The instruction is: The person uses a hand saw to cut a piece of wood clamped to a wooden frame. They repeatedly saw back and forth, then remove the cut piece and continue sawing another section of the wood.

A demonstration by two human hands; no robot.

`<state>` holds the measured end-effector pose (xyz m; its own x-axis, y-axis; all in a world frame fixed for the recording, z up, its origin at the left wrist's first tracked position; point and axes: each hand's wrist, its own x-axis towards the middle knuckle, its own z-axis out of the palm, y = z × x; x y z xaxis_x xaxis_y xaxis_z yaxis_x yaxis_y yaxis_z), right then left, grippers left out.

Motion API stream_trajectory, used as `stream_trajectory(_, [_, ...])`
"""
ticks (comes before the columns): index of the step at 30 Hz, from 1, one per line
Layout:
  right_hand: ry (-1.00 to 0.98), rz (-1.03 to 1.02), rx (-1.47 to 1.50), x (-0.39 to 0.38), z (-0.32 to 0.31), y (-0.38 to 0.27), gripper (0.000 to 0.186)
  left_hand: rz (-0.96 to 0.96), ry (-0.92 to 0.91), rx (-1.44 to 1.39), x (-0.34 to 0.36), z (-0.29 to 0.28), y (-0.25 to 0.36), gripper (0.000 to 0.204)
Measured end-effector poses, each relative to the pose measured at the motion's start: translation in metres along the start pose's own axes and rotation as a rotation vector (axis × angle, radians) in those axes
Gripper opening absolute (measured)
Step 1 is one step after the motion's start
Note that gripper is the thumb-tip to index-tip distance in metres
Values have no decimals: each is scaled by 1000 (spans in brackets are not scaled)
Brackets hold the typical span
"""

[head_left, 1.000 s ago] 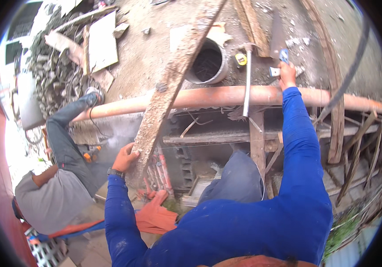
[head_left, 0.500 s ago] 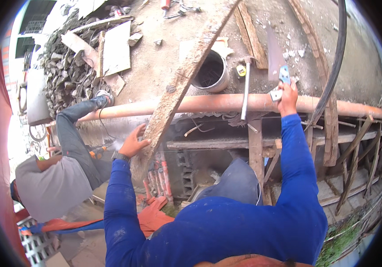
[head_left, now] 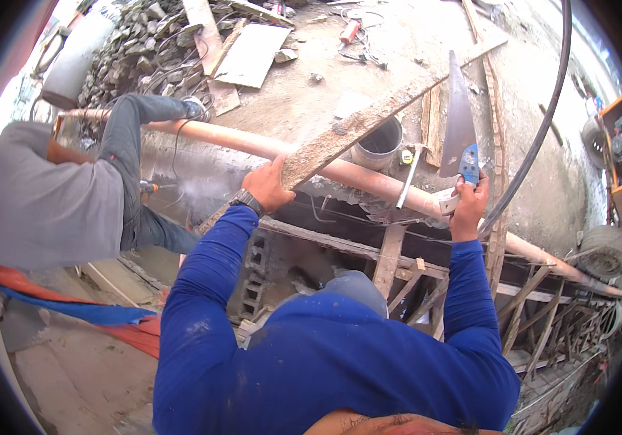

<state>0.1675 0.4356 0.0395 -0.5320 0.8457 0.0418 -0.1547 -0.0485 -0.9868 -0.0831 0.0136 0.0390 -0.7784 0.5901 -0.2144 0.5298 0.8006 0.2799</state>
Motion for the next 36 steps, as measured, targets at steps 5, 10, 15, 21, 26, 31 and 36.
stream_trajectory(5, [-167,-85,-118,-64,34,-47,59,-32,-37,87,-75,-28,-28,97])
stream_trajectory(10, [-483,140,-53,-157,63,-51,60,-92,-37,89,-161,-10,-103,90])
stream_trajectory(15, [-605,226,-216,-205,55,-36,62,-50,52,127,-214,11,-153,86])
stream_trajectory(21, [-706,125,-337,-219,89,-21,58,-66,54,123,-211,15,-142,88])
stream_trajectory(26, [-725,85,-419,-223,101,-18,53,-77,39,132,-206,18,-141,92])
stream_trajectory(31, [-737,59,-475,-230,95,-8,54,-81,77,208,-205,23,-146,97])
stream_trajectory(36, [-737,-107,-442,-234,88,3,54,-139,-68,255,-200,7,-131,110])
